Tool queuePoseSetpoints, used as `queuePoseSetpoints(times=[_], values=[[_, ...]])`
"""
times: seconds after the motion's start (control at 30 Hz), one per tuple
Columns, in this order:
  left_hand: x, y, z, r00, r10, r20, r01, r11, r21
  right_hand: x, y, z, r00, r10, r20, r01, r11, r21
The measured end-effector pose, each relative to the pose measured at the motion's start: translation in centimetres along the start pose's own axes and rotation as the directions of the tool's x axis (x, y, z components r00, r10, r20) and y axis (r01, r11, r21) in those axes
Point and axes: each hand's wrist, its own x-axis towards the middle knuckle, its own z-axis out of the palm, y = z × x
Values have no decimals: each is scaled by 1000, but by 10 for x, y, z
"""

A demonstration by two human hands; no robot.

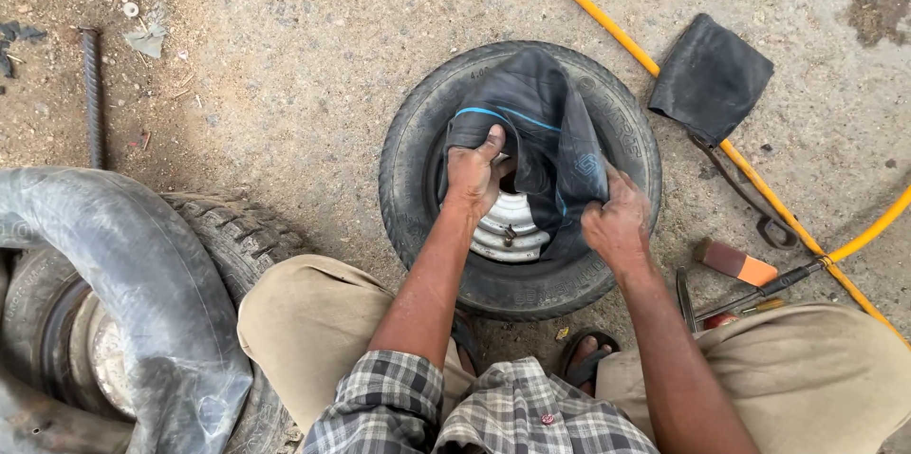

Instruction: The person inserts a rubber tube into a tire by hand, tucks a patch inside, and presses the tube into the rim. They then fit the tire onto the wheel rim, pressing the edges down and rotating the assembly to seat the tire completely.

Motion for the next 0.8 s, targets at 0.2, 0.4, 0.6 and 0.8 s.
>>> queuePoseSetpoints(times=[0.2, 0.4, 0.6, 0.8], values=[[8, -15, 3, 994, -80, -68, 71, 989, -130, 19, -65, -25, 959, 248, 134, -250, 968, -1], [15, -63, -36, 940, -207, 272, 146, 962, 230, 19, -23, -12, 979, 178, 97, -188, 976, 107], [-17, -71, -13, 990, -82, 113, -99, 162, 982, 16, -16, -6, 987, 143, 74, -140, 989, -47], [-28, -47, 13, 970, 64, 235, -236, 1, 972, 9, -9, -11, 996, 12, -86, -10, 1000, 28]])
